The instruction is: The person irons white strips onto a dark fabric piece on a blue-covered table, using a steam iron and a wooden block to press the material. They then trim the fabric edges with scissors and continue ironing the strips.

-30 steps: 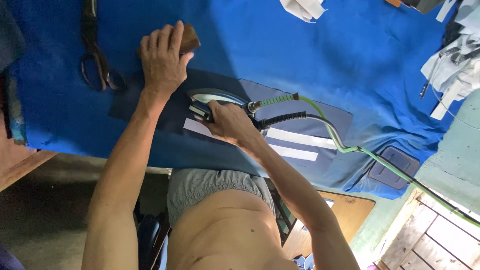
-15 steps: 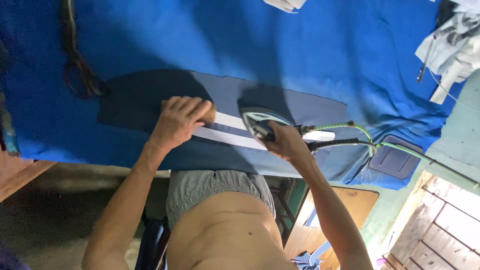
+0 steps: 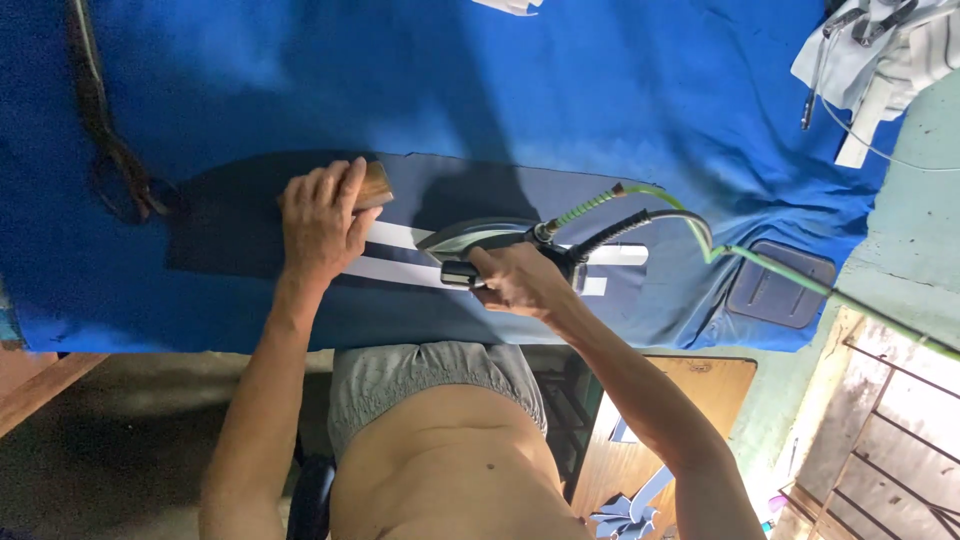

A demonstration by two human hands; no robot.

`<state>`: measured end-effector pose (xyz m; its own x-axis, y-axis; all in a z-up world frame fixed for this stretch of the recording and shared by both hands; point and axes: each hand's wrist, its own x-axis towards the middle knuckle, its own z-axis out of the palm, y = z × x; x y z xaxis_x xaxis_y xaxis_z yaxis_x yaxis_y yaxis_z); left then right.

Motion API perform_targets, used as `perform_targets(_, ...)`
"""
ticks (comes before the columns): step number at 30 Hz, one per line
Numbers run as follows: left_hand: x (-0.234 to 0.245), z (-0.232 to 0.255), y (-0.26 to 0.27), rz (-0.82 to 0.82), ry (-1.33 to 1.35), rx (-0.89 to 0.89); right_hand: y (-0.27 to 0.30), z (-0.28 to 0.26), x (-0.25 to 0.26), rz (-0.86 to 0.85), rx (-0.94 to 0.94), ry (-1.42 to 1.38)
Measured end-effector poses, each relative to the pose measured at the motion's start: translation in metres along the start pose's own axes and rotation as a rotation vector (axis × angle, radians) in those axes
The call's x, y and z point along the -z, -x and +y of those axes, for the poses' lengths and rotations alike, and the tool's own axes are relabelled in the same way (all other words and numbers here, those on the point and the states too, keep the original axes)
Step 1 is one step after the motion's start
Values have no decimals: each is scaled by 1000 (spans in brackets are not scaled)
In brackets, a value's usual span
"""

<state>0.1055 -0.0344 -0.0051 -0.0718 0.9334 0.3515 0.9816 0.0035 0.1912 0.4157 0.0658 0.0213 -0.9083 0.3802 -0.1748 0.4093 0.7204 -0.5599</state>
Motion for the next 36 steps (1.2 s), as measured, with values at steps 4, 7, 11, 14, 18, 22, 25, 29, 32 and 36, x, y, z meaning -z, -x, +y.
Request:
perform_targets(4,-3,-2,-5,63,-42,-1,-17,-11,1,30,55,45)
perform_targets(7,0,1,-8,117,-55,-12,-22,-15,4,17,19,36)
perform_targets(11,-6,1,-8,153,-73,-2,-23,-22,18,-11,-21,7)
perform_targets(14,-9,0,-6,167,-71,8,-28,-27,22,-2,-27,21)
perform_targets(18,-8,0,-7,163,-68,3,-27,-27,22,15,-41,37)
perform_targets(22,-3,2,-10,158,-66,0,-29,-27,23,-48,-84,32)
perform_targets(25,-2,2,-11,158,-81,-14,-30,-27,22,-58,-91,11)
perform_targets(29,-3,3,-12,159,-124,-30,-29,-24,18,-49,-110,-45)
perform_targets(32,0,5,-14,174,-147,-46,-27,-20,13,-41,-102,-91)
perform_targets(36,6,9,-21,180,-136,-67,-26,-19,12,-45,-83,-132)
